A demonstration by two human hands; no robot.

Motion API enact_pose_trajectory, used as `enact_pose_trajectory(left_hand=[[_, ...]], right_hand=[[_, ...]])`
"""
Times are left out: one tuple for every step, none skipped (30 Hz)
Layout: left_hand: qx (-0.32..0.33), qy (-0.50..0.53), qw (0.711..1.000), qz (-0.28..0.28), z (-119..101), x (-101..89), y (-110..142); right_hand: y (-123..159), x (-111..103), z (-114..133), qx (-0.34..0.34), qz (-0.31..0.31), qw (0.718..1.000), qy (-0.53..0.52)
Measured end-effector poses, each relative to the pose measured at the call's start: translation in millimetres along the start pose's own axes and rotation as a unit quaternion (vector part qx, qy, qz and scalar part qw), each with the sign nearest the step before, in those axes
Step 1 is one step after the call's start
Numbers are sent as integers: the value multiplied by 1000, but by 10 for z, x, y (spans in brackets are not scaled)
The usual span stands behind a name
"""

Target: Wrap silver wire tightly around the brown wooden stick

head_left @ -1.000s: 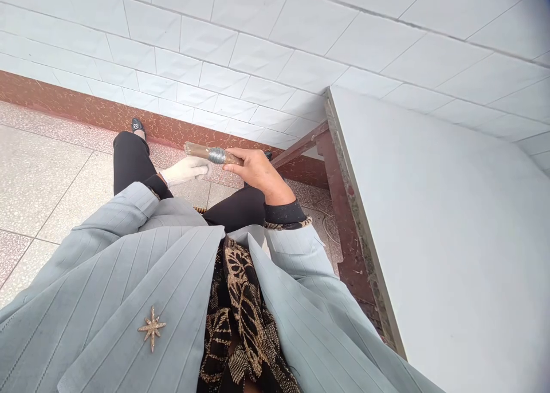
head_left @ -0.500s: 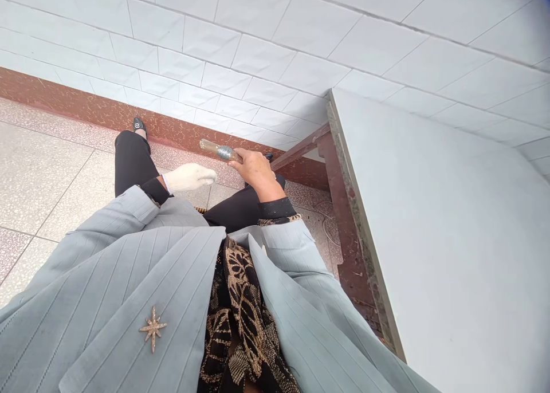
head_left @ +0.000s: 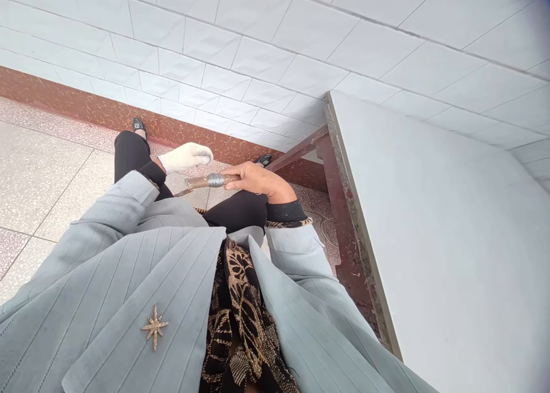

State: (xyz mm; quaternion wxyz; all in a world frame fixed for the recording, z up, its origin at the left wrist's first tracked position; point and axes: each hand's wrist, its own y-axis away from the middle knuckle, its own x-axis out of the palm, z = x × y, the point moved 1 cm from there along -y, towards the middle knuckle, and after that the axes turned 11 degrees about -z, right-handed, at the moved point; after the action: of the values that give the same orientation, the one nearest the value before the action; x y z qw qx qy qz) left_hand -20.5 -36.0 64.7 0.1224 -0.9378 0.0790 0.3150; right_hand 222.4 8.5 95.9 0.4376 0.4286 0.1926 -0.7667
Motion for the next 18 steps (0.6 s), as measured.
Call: enact_pose_trajectory(left_hand=[[-16, 46, 999, 10, 31, 44, 21], [-33, 84, 996, 15, 60, 100, 47], [-52, 116, 992, 11, 87, 165, 77], [-71, 142, 987, 3, 114, 235, 111], [-93, 168, 981, -9, 141, 307, 149], [-114, 191, 975, -17, 167, 377, 192], [-127, 209, 970, -11, 190, 445, 235], [-135, 219, 966, 2, 210, 504, 278], [-137, 219, 966, 14, 226, 553, 317], [-133, 211, 968, 31, 235, 592, 348], [-125, 194, 972, 45, 239, 619, 371], [-111, 173, 977, 56, 235, 636, 385], [-92, 150, 982, 66, 224, 644, 390], [-70, 126, 987, 74, 205, 646, 389], [-47, 102, 991, 77, 181, 641, 383], [-25, 80, 993, 78, 152, 632, 375], [-6, 58, 995, 76, 122, 619, 367], [8, 38, 996, 74, 92, 604, 360]], right_hand=[[22, -19, 24, -7, 11, 999, -35], [41, -36, 50, -9, 17, 997, -71], [56, -53, 75, -5, 6, 995, -98], [67, -72, 96, 4, -26, 993, -111], [74, -92, 112, 16, -68, 991, -113], [76, -112, 120, 30, -116, 987, -107], [73, -131, 119, 44, -161, 981, -98], [64, -147, 110, 55, -198, 975, -88], [49, -158, 91, 65, -225, 969, -81], [28, -163, 65, 74, -243, 964, -77], [2, -159, 33, 82, -253, 961, -75], [-28, -148, -2, 89, -257, 960, -72], [-59, -129, -38, 96, -258, 959, -67], [-91, -104, -72, 105, -258, 959, -57], [-122, -75, -101, 116, -258, 958, -42], [-151, -44, -125, 128, -256, 958, -20], [-177, -13, -143, 141, -253, 957, 7], [-200, 18, -154, 155, -248, 956, 40]])
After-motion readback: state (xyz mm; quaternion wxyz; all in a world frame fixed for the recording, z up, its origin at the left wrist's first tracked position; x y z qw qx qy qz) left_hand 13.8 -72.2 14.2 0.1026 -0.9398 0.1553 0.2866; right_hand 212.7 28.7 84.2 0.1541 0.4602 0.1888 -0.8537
